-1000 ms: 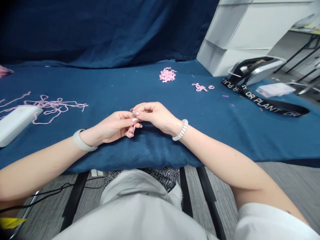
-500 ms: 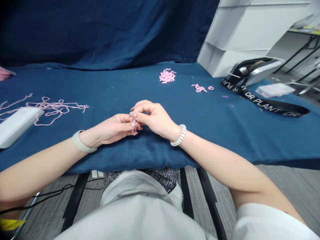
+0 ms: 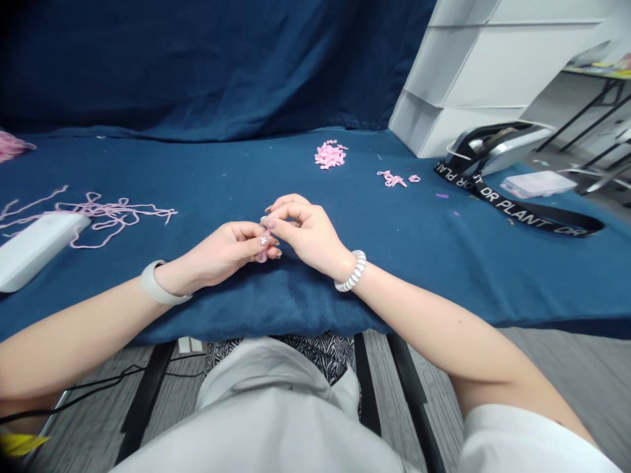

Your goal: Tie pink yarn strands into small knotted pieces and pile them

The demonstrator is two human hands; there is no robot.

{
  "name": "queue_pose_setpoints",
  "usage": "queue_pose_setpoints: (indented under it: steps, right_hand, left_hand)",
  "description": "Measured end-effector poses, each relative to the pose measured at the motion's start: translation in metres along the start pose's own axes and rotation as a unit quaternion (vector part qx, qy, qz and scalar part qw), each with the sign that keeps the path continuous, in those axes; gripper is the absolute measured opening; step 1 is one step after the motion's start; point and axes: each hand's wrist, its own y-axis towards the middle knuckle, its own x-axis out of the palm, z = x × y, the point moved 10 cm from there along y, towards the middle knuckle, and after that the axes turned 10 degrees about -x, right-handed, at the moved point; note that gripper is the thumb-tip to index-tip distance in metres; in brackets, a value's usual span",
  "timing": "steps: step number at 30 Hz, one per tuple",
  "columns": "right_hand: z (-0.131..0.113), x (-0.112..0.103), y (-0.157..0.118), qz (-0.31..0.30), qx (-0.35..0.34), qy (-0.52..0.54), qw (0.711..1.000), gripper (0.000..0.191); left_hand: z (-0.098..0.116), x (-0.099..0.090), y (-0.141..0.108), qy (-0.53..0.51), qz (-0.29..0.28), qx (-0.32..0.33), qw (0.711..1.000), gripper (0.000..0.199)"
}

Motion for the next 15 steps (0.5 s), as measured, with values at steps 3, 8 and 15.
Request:
queue_pose_setpoints:
  steps: [3, 8, 15]
  right_hand:
    - [-0.002, -0.004, 0.001, 0.016, 0.003, -0.021, 1.000, 0.026]
    - [-0.004, -0.015, 0.004, 0.048, -0.017, -0.053, 0.997, 0.027]
    - [0.004, -0.025, 0.005, 0.079, -0.032, -0.039, 0.996, 0.015]
  left_hand:
    - [-0.003, -0.004, -0.001, 0.003, 0.035, -0.020, 0.999, 0.030]
    - [0.002, -0.014, -0.004, 0.049, 0.090, 0.001, 0.995, 0.031]
    - [0.016, -0.010, -0.009, 0.190, 0.110, 0.061, 0.974, 0.026]
